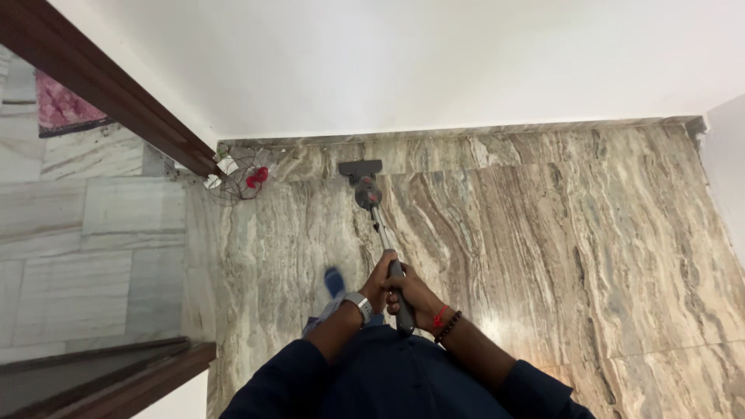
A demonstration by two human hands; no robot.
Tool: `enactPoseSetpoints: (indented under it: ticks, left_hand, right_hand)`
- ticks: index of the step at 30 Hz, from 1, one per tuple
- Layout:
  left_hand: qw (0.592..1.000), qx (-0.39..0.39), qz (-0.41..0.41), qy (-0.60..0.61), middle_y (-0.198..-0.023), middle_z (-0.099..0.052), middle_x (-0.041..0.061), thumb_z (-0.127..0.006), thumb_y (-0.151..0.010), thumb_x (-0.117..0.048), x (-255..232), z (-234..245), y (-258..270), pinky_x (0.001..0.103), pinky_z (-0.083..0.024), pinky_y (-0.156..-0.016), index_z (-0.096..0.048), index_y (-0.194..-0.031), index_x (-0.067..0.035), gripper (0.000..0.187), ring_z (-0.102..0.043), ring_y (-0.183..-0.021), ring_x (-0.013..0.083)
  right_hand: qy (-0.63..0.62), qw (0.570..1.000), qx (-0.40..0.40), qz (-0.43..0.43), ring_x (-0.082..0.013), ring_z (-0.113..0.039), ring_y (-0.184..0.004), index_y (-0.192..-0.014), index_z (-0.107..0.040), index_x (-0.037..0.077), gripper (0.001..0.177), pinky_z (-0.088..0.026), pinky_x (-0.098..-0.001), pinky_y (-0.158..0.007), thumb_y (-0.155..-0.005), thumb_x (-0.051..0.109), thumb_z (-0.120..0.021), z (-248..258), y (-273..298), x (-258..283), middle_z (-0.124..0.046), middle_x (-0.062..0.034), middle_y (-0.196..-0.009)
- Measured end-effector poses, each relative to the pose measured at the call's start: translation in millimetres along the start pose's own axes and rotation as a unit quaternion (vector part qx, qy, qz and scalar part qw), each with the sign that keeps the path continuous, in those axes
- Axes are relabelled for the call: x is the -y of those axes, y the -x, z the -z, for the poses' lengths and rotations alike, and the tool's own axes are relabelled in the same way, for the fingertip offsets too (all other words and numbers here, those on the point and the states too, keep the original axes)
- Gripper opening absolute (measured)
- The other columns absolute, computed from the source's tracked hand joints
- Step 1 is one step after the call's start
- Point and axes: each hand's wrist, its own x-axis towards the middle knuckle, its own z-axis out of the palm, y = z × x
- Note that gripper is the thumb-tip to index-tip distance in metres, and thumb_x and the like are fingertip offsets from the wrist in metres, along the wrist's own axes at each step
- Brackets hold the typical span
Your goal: The person vacuums the floor, moving the vacuum head along the walls and into the corners of multiple rooms.
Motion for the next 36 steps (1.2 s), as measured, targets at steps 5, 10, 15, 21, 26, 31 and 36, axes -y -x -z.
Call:
enactPoseSetpoints:
  ticks: [5, 10, 15, 21, 26, 31, 36]
  left_hand:
    - [0.999, 0.037, -0.005, -0.018, -0.059, -0.045, 0.001, -0.05, -0.09, -0.073, -39, 9, -24, 0.029, -0.032, -0.035, -0.051, -0.082, -0.014, 0.06, -0.039, -0.04, 0.0131]
    - [0.999, 0.048, -0.014, -0.015, -0.057, -0.041, -0.001, -0.051, -0.088, -0.074, -79, 17, -44, 0.028, -0.029, -0.034, -0.053, -0.08, -0.017, 0.057, -0.036, -0.037, 0.0132]
    - [0.998, 0.001, -0.026, -0.05, -0.067, -0.048, 0.001, -0.052, -0.088, -0.071, -108, 22, -46, 0.029, -0.037, -0.042, -0.056, -0.083, -0.017, 0.055, -0.04, -0.044, 0.0128]
    - [0.998, 0.001, -0.012, -0.068, -0.067, -0.045, 0.001, -0.052, -0.087, -0.072, -121, 26, -47, 0.03, -0.039, -0.045, -0.053, -0.08, -0.015, 0.057, -0.042, -0.052, 0.0133]
    - [0.998, -0.02, -0.003, -0.068, -0.077, -0.054, 0.005, -0.051, -0.085, -0.075, -105, 30, -51, 0.03, -0.043, -0.049, -0.056, -0.087, -0.014, 0.061, -0.047, -0.059, 0.0137]
    - [0.998, -0.008, -0.009, -0.068, -0.081, -0.057, 0.006, -0.048, -0.084, -0.075, -83, 31, -47, 0.031, -0.042, -0.047, -0.059, -0.091, -0.013, 0.063, -0.049, -0.059, 0.0141]
    - [0.999, 0.02, -0.011, -0.049, -0.076, -0.051, 0.007, -0.049, -0.088, -0.076, -47, 32, -32, 0.031, -0.035, -0.039, -0.055, -0.088, -0.013, 0.063, -0.04, -0.045, 0.0153]
  right_hand:
    - [0.026, 0.999, -0.02, -0.005, -0.0113, -0.049, -0.057, -0.155, -0.025, 0.022, 0.074, -0.047, -0.027, -0.046, -0.092, 0.005, -0.061, -14, -22, 40, -0.054, -0.007, -0.084]
    - [0.003, 1.0, -0.002, 0.014, -0.0111, -0.051, -0.057, -0.155, -0.023, 0.022, 0.075, -0.047, -0.0263, -0.046, -0.092, 0.004, -0.059, -29, -44, 72, -0.052, -0.0062, -0.082]
    - [-0.016, 1.0, 0.003, 0.012, -0.0105, -0.05, -0.057, -0.155, -0.024, 0.017, 0.073, -0.048, -0.0257, -0.046, -0.093, 0.004, -0.059, -38, -62, 88, -0.051, -0.0059, -0.081]
    - [-0.02, 1.0, -0.014, 0.005, -0.0102, -0.05, -0.058, -0.156, -0.023, 0.018, 0.074, -0.048, -0.0249, -0.046, -0.093, 0.005, -0.059, -47, -65, 97, -0.054, -0.0065, -0.084]
    - [0.01, 0.999, -0.036, 0.002, -0.0098, -0.051, -0.06, -0.159, -0.018, 0.022, 0.078, -0.048, -0.0248, -0.047, -0.094, 0.006, -0.059, -50, -56, 86, -0.053, -0.0071, -0.086]
    - [0.01, 0.999, -0.033, 0.0, -0.0093, -0.051, -0.061, -0.159, -0.019, 0.019, 0.077, -0.049, -0.0242, -0.048, -0.095, 0.006, -0.058, -46, -44, 68, -0.054, -0.007, -0.089]
    - [0.024, 0.999, -0.033, -0.004, -0.0097, -0.051, -0.06, -0.159, -0.021, 0.018, 0.075, -0.049, -0.0245, -0.048, -0.094, 0.007, -0.057, -39, -24, 41, -0.054, -0.0072, -0.09]
